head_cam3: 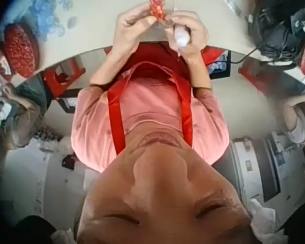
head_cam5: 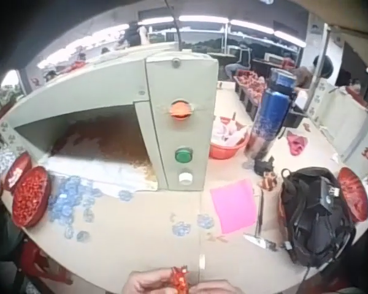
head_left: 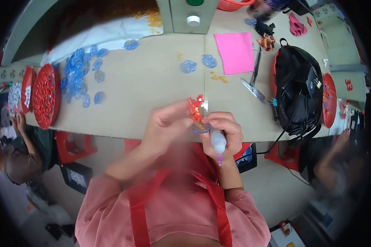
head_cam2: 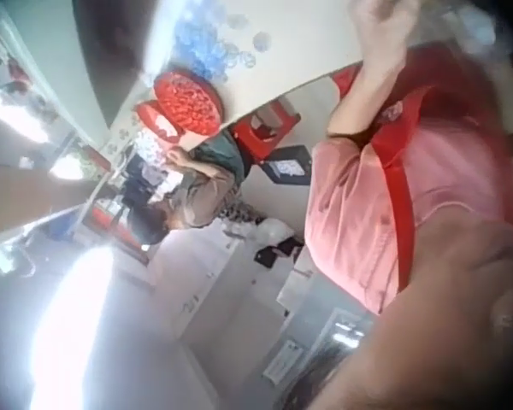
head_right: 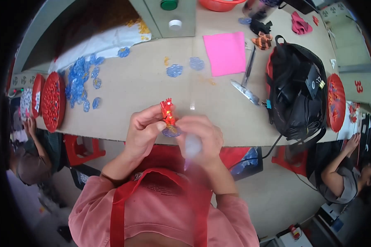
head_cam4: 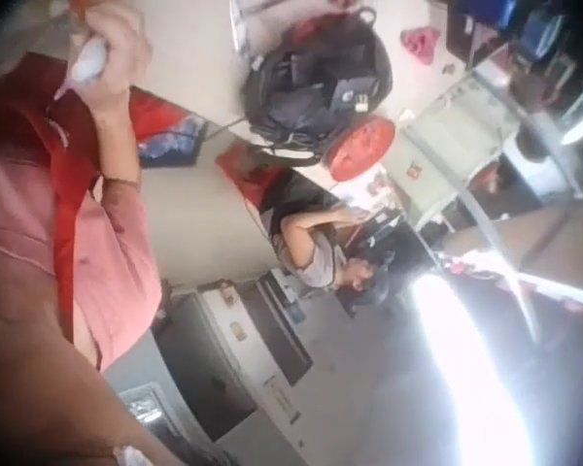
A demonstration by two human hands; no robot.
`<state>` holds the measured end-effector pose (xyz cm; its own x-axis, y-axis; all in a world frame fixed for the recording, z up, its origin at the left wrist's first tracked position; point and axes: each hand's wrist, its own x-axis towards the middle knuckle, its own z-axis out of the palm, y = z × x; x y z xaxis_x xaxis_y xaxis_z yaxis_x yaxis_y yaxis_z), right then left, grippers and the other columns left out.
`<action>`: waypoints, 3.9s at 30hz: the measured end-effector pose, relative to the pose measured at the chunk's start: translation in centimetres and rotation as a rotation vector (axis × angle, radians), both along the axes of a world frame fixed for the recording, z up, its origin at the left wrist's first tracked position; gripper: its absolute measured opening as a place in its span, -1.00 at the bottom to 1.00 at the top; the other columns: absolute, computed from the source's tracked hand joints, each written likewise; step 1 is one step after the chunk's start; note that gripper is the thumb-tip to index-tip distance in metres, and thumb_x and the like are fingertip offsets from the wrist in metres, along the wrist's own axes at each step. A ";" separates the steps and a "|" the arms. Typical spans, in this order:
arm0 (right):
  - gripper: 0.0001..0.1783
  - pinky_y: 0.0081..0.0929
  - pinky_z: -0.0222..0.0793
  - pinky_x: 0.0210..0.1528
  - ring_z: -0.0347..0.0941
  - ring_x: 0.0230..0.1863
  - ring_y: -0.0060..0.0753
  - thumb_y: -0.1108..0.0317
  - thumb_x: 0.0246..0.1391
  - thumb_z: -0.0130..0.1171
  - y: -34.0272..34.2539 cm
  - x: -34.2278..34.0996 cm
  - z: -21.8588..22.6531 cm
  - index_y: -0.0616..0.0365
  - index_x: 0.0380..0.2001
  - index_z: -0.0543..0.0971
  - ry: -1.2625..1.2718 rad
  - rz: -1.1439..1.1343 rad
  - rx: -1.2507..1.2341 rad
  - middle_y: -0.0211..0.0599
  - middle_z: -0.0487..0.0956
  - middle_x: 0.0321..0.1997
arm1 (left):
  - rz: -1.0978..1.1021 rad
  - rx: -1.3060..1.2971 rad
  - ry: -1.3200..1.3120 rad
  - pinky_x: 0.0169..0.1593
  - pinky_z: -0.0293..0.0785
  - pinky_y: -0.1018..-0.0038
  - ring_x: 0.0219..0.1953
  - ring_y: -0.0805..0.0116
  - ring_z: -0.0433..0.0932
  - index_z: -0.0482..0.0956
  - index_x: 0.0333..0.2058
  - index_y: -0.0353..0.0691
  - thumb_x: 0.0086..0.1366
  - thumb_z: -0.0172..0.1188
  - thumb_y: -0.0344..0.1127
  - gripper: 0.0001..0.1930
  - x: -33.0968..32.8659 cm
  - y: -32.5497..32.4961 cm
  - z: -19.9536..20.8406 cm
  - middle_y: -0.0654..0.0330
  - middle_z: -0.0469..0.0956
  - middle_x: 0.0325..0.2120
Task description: The person assembles plastic figurines by applying glue from a dispenser bottle onto small figurine parts and attaching them to plastic bases by hand, periodically clearing the glue bottle tip using a metal blade.
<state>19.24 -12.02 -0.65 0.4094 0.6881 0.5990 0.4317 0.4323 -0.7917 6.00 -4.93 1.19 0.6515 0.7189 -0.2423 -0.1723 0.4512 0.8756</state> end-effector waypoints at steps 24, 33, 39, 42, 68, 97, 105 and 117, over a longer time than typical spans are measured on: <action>-0.65 -0.51 0.42 -0.39 0.49 -0.38 -0.28 0.54 -0.17 0.24 1.1 -1.1 -1.7 0.25 -0.28 0.36 0.062 0.080 0.010 -0.14 0.51 -0.40 | 0.052 -0.013 0.010 0.02 0.31 0.46 -0.11 0.43 0.45 0.37 0.00 -0.40 0.14 0.02 -0.54 -0.60 -1.2 1.0 -0.5 0.12 0.49 -0.15; -0.52 -0.64 0.34 -0.33 0.39 -0.36 -0.49 0.73 -0.23 0.21 1.5 -2.2 -2.1 0.22 -0.20 0.30 0.075 0.049 -0.051 -0.14 0.43 -0.30 | 0.075 -0.149 -0.166 -0.14 0.36 0.59 -0.24 0.58 0.44 0.46 -0.17 -0.39 0.12 0.10 -0.49 -0.74 -1.6 1.5 -0.7 0.23 0.52 -0.31; -0.45 -0.73 0.30 -0.46 0.42 -0.45 -0.53 0.67 -0.17 0.18 2.4 -3.1 -1.9 0.26 -0.04 0.29 0.136 0.046 -0.164 -0.07 0.45 -0.23 | 0.385 0.119 -0.134 -0.08 0.34 0.54 -0.20 0.55 0.45 0.49 -0.24 -0.28 0.12 0.11 -0.48 -0.81 -7.2 4.5 -0.3 0.25 0.51 -0.27; -0.48 -0.44 0.33 -0.13 0.43 -0.31 -0.40 0.71 -0.24 0.19 2.0 -2.8 -1.7 0.29 -0.11 0.33 0.229 -0.048 -0.291 -0.15 0.49 -0.38 | 0.726 0.367 0.269 -0.07 0.34 0.55 -0.23 0.54 0.47 0.50 -0.25 -0.24 0.08 0.13 -0.53 -0.79 -15.1 7.4 1.2 0.30 0.53 -0.34; -0.75 -0.47 0.40 -0.34 0.48 -0.40 -0.30 0.57 -0.22 0.27 3.2 -1.9 -2.3 0.20 -0.37 0.50 -0.052 0.047 -0.309 -0.21 0.53 -0.39 | 0.459 0.759 1.610 -0.32 0.39 0.37 -0.42 0.24 0.49 0.51 -0.37 -0.30 0.06 0.03 -0.39 -0.83 -45.6 15.3 -0.9 0.03 0.50 -0.52; -0.83 -0.54 0.34 -0.35 0.43 -0.48 -0.42 0.62 -0.20 0.20 2.1 -2.6 -3.3 0.27 -0.45 0.48 0.083 -0.054 -0.428 -0.27 0.51 -0.50 | 0.382 0.801 1.781 -0.25 0.44 0.36 -0.37 0.21 0.55 0.59 -0.30 -0.19 -0.04 0.05 -0.55 -0.72 -36.2 16.0 3.3 0.07 0.56 -0.50; -0.83 -0.55 0.33 -0.34 0.43 -0.48 -0.43 0.64 -0.21 0.19 2.0 -2.8 -3.1 0.27 -0.45 0.48 0.091 -0.064 -0.436 -0.27 0.51 -0.50 | 0.499 0.922 1.779 -0.17 0.40 0.26 -0.25 0.09 0.50 0.56 -0.28 -0.15 0.00 0.07 -0.50 -0.74 -36.9 15.6 2.8 0.04 0.51 -0.35; -0.83 -0.71 0.33 -0.49 0.40 -0.51 -0.60 0.56 -0.08 0.19 2.2 -2.3 -3.8 0.28 -0.35 0.47 -0.045 -0.020 -0.362 -0.31 0.51 -0.49 | 0.612 0.989 1.711 -0.23 0.40 0.28 -0.28 0.11 0.49 0.53 -0.31 -0.14 0.02 0.09 -0.49 -0.79 -36.9 15.3 2.6 0.11 0.49 -0.38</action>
